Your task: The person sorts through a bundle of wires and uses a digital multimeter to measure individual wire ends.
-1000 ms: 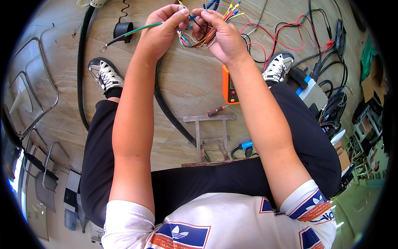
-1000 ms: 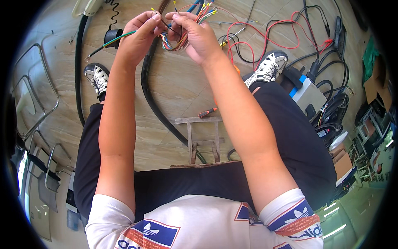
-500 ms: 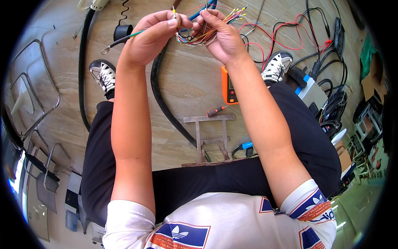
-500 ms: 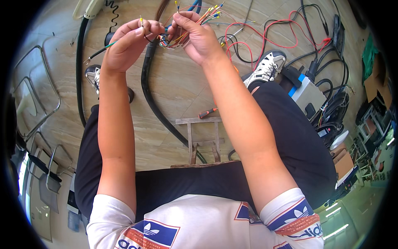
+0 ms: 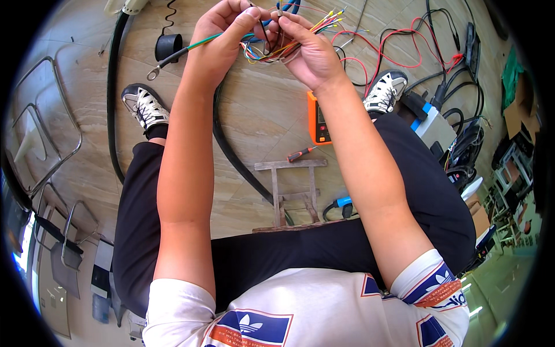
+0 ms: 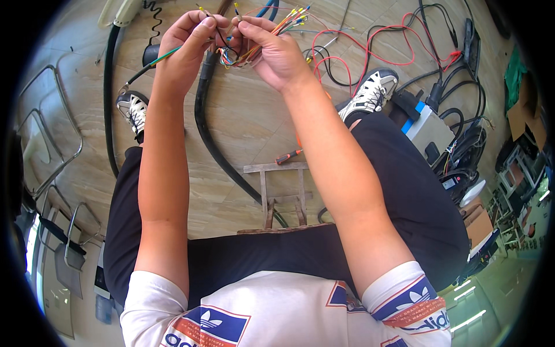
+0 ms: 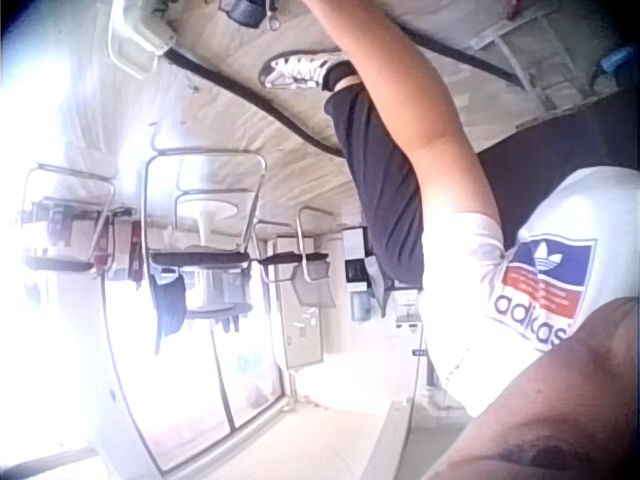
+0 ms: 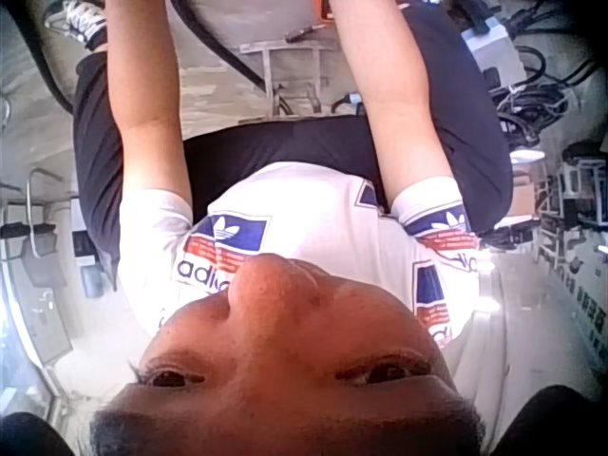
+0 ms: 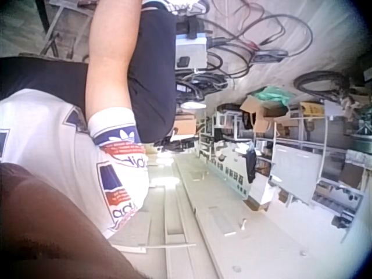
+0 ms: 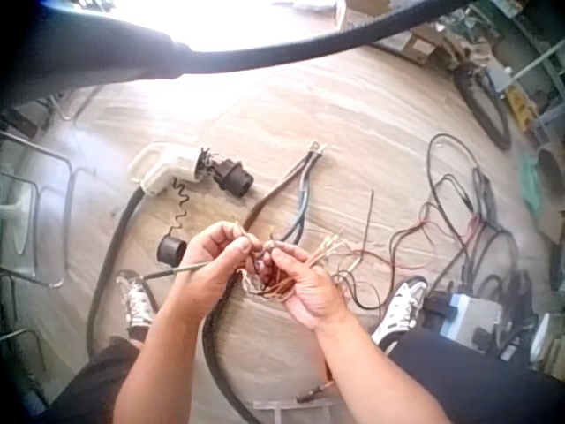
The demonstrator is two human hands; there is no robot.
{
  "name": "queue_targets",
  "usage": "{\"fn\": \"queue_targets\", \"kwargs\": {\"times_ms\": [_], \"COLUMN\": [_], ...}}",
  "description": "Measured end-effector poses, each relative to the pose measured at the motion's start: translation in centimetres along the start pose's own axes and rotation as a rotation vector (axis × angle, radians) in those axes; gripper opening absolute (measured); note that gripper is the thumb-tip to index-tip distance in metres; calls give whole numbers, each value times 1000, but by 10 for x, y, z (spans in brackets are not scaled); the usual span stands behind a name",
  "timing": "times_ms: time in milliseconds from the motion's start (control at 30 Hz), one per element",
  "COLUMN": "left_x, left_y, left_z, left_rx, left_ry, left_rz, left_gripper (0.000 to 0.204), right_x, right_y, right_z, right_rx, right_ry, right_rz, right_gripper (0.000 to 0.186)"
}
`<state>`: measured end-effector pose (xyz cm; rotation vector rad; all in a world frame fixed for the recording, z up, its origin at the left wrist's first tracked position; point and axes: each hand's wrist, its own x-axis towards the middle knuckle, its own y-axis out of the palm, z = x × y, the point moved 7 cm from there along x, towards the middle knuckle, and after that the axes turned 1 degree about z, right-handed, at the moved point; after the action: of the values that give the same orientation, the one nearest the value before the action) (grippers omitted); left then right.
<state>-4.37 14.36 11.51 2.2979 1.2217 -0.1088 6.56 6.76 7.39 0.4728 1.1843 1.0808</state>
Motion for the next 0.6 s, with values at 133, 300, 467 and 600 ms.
{"fn": "queue_targets", "kwargs": {"times_ms": [133, 300, 467, 600], "left_x": [0, 0, 1, 1], "left_y": [1, -8, -9, -12], "left_z": [-2, 3, 3, 6], "left_rx": [21, 24, 8, 30], "left_ry": [47, -8, 10, -1], "left_rz": [37, -5, -39, -47], "left_gripper": [12, 14, 20, 22], "right_x": [-1, 1, 3, 2], "right_y": [6, -1, -1, -14], "right_z": [-1, -3, -2, 3], "right_rx": [16, -36, -72, -258], "right_ry": [10, -13, -49, -197], "right_rz": [42, -11, -14, -227], "right_gripper": [18, 19, 19, 19]}}
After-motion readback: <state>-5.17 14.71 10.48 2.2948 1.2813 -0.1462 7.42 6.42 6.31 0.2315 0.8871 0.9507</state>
